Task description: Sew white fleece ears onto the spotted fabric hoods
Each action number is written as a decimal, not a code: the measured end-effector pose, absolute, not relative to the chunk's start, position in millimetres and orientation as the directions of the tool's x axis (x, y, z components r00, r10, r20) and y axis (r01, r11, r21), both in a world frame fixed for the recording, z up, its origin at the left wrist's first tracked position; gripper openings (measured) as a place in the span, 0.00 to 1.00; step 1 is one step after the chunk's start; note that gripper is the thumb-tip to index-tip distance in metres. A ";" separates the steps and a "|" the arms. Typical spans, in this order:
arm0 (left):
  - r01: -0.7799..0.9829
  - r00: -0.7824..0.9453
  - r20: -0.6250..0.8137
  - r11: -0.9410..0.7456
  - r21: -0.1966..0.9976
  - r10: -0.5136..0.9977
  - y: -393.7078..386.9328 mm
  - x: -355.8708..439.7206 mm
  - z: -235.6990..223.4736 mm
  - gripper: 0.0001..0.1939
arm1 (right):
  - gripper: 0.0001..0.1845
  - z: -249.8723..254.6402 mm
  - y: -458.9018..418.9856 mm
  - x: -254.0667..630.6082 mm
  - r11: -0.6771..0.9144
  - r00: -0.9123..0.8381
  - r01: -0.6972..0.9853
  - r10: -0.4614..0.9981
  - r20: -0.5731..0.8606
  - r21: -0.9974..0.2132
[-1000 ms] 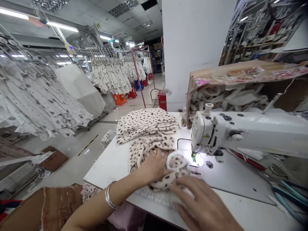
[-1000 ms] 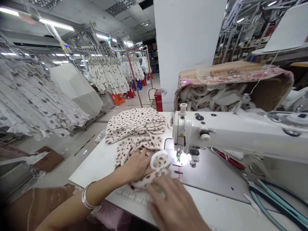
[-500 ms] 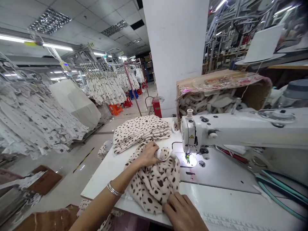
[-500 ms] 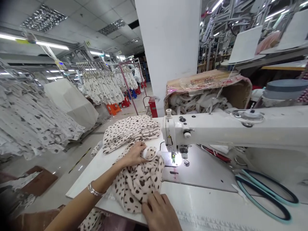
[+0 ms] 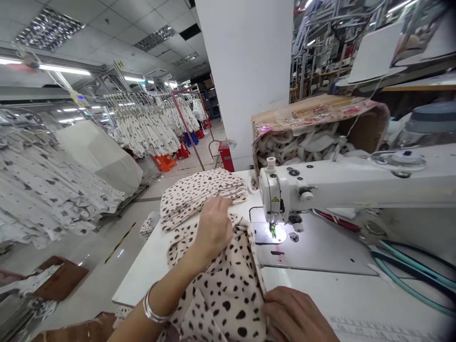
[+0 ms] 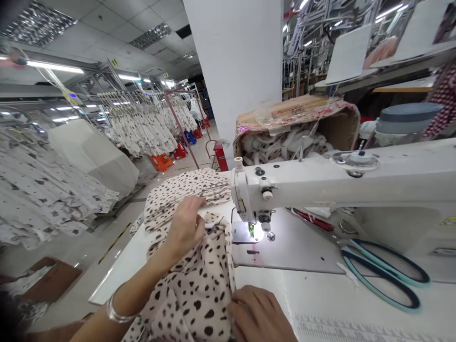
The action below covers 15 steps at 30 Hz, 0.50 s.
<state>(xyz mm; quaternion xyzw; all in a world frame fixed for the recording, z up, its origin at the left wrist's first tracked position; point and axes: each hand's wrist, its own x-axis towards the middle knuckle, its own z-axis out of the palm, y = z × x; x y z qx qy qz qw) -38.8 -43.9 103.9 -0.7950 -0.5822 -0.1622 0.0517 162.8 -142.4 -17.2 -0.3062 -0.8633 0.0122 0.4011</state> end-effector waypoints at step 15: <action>0.703 0.710 -0.155 -0.703 0.108 0.687 -31.8 -27.2 58.4 0.39 | 0.12 -19.7 -138.4 166.4 0.712 -0.479 0.689 0.587 0.652 -0.135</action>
